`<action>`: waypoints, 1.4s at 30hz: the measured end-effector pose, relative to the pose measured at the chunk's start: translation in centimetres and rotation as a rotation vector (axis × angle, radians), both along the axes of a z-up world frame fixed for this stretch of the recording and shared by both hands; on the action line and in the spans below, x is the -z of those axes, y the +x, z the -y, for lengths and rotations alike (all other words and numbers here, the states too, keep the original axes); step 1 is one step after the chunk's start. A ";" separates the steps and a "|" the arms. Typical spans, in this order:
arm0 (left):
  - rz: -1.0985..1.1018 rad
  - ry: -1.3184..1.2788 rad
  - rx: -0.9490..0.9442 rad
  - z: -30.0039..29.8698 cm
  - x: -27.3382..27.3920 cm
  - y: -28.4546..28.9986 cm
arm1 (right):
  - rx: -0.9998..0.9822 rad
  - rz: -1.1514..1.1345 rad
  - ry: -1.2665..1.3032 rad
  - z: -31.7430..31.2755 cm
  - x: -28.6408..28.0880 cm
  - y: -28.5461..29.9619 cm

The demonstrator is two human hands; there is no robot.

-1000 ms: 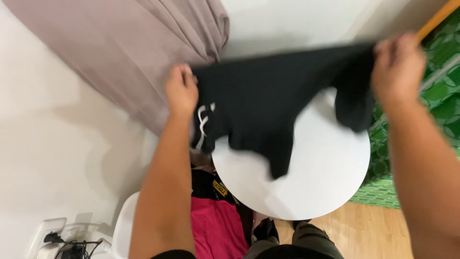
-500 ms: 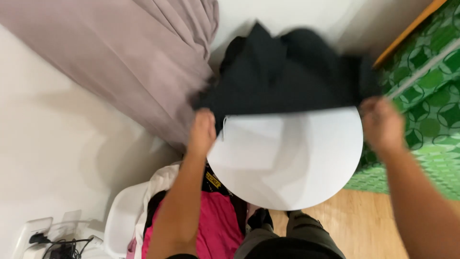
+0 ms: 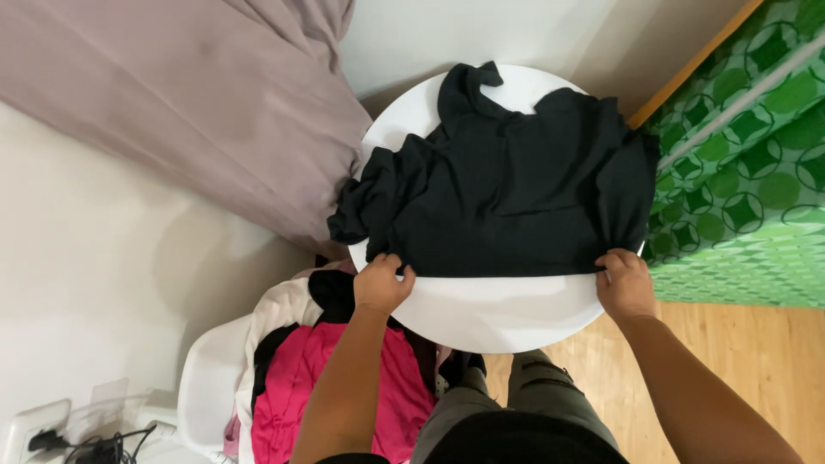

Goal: The person folds a black hoodie, a pink t-shirt, and a black graphic t-shirt on a small white round table. They smooth and fold each garment by hand, then place the folded items onto a nearby chair.

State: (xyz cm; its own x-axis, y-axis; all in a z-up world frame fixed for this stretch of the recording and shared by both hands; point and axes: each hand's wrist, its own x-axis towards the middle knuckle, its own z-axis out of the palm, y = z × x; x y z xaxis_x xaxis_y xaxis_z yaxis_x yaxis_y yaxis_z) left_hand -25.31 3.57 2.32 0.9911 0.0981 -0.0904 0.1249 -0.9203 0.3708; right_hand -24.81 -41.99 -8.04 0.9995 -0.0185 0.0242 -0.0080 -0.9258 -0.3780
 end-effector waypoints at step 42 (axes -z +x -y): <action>0.046 -0.480 0.518 23.9 6.6 8.7 | -0.645 -0.407 -0.105 -0.9 -11.9 17.0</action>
State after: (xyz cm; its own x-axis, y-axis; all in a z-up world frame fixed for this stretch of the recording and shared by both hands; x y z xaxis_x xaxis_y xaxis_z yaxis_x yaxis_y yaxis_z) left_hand -16.66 -20.33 -4.26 0.9033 -0.4274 0.0379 -0.3106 -0.5903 0.7450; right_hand -7.86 -41.08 3.86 0.7423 0.5529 -0.3785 0.4260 -0.8254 -0.3704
